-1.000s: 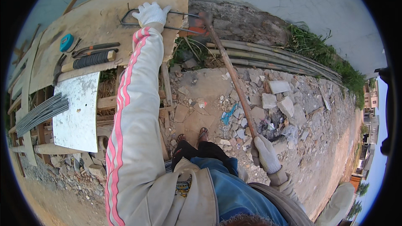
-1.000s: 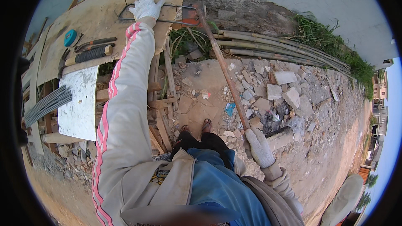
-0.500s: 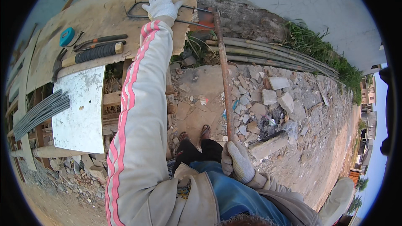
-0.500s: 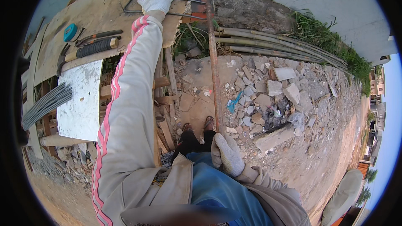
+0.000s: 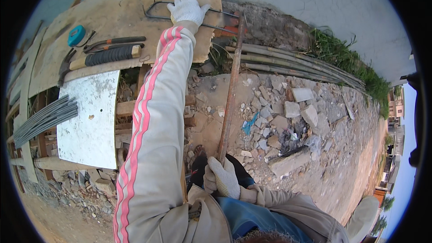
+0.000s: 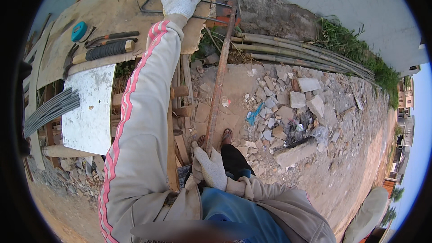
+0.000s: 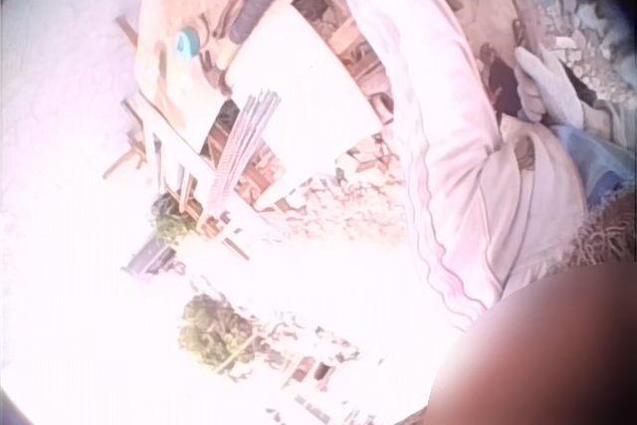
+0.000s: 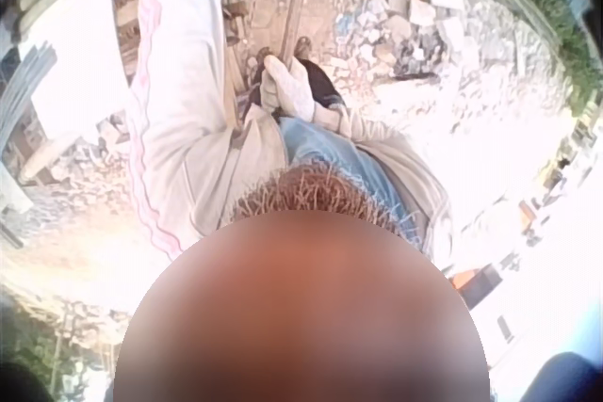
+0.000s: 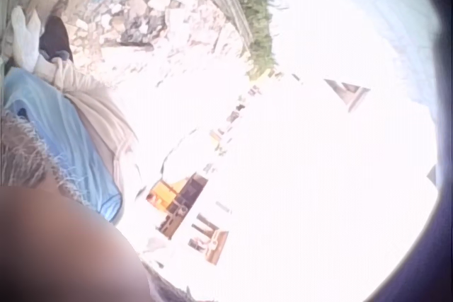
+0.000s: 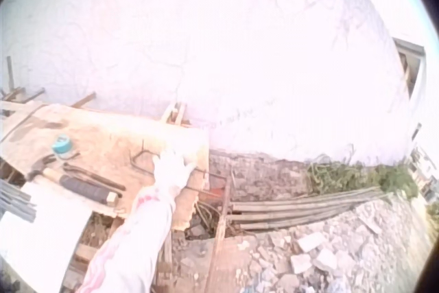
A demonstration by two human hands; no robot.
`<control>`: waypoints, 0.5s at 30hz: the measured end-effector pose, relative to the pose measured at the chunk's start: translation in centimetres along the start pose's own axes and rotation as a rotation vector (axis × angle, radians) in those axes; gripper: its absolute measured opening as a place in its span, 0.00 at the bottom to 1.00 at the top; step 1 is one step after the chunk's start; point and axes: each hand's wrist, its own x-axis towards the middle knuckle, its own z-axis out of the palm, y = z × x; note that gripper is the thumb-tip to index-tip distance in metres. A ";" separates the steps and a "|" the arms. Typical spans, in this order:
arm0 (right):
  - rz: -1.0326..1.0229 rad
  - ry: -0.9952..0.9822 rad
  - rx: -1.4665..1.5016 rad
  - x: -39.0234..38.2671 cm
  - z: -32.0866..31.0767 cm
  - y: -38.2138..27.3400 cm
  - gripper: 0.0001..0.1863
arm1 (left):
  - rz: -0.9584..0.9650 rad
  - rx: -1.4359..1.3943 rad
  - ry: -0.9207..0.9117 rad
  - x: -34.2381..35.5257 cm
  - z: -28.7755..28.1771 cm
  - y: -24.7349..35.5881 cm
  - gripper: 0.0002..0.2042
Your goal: The person bends metal rods into U-shapes using a manual bender and a wooden workbench. They repeatedly position each rod, apply force to bend it, and place the finished pieces aside.
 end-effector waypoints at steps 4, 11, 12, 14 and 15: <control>0.028 -0.113 0.060 2.0 2.0 1.4 0.14 | 0.050 -0.015 0.002 -0.4 -0.3 -0.2 0.30; 0.021 -0.151 -0.004 2.3 1.0 1.4 0.13 | 0.121 -0.143 0.025 -1.4 -0.5 -1.0 0.29; 0.045 -0.166 0.007 1.6 -0.1 0.6 0.13 | 0.147 -0.176 0.060 -1.9 -0.6 -1.2 0.28; 0.012 -0.196 -0.068 0.2 -2.7 -1.6 0.11 | 0.153 -0.246 0.077 -2.0 -0.8 -1.2 0.26; 0.067 -0.136 -0.087 -0.7 -3.8 -2.5 0.11 | 0.160 -0.274 0.100 -2.0 -1.1 -1.1 0.26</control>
